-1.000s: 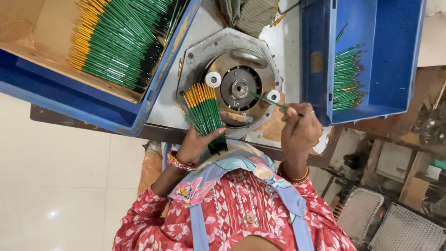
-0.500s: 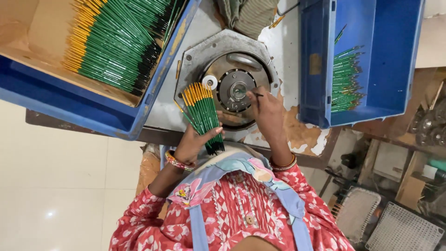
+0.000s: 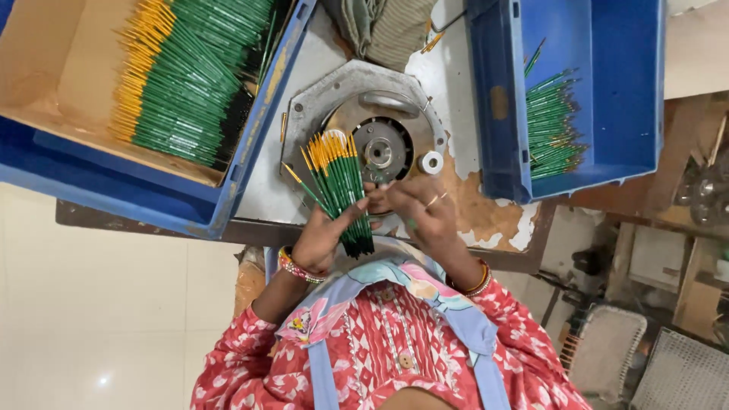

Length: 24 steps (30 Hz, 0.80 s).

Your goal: The person is sharpening green pencils with yellow tips using a manual sharpening machine. They pick up bundles of pencils from a blue crate, insert them into the machine's slots, and then place the sharpened pencils into a cardboard box.

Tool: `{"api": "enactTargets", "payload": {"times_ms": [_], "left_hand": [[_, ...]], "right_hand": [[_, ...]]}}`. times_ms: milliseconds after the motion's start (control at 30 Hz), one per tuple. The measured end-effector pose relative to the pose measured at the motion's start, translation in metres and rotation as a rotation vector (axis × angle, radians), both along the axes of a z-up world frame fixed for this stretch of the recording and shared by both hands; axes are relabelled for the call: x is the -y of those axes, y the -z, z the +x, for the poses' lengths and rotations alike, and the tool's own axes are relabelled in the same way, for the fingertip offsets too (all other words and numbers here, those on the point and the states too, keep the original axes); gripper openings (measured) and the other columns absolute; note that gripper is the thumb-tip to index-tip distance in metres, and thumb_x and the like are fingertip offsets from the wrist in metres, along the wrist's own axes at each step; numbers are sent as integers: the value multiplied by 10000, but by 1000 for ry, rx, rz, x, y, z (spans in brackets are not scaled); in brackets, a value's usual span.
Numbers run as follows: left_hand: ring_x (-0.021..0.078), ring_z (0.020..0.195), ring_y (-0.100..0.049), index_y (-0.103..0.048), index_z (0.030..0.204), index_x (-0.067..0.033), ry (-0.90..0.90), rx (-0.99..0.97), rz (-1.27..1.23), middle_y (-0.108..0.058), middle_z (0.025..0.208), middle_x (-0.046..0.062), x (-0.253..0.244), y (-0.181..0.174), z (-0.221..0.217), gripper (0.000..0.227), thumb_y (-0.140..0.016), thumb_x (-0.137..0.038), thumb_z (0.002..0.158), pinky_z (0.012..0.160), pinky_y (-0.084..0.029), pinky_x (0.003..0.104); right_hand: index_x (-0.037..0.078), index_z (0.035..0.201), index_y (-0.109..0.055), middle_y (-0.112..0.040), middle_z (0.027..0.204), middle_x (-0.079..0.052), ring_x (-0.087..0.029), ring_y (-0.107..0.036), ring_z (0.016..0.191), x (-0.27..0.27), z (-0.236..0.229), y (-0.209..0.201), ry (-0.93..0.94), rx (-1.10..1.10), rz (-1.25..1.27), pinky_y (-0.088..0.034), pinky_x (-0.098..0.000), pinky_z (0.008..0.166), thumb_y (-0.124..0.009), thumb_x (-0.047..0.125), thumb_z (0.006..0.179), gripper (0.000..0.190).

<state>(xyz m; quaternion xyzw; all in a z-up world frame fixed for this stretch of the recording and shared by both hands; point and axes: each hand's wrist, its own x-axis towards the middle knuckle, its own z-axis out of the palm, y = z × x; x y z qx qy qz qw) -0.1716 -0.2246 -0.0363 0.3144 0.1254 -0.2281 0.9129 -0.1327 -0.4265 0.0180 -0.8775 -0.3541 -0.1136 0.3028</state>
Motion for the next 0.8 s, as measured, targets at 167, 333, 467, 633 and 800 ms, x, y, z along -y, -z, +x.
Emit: {"api": "enactTargets", "payload": {"times_ms": [167,333,467,633,800], "left_hand": [[200,1110,-693,-621,1328,-4,-78,40,85,-726,1213,132,17,12,4,344,-658,-169,1029,929,-587,336],[199,1060,-716,-640,1312,-8,-33,49,99,-737,1164,124,25,16,6,336,-683,-166,1019,899,-600,339],[115,1070,-668,-621,1360,-41,-10,166,281,-710,1219,31,30,1,2,400,-711,-156,987,926,-567,303],[114,1066,-672,-588,1347,-46,170,247,311,-710,1199,15,34,21,-30,422,-722,-170,966,923,-569,316],[75,1159,-603,-605,1359,-45,427,75,232,-672,1249,-18,18,41,-59,380,-672,-152,1001,1009,-491,283]], "right_hand": [[-16,1113,-769,-681,1263,-123,-283,-654,1129,1,-23,13,-88,126,-113,-554,-380,943,-743,18,859,257],[14,1005,-753,-684,1314,-82,-295,-666,1235,13,-34,24,-55,-21,63,-543,-385,1052,-708,-44,838,183],[47,1141,-691,-708,1266,-91,-289,-666,1250,24,-40,31,169,-184,335,-522,-395,1100,-664,-47,920,242],[66,1401,-465,-617,1301,-60,-168,-612,1214,19,-32,17,175,-805,886,-503,-344,1044,-779,150,883,612],[-15,1192,-676,-748,991,-78,-93,-648,890,24,-46,50,162,-1129,386,-566,-311,785,-869,201,836,459]]}}
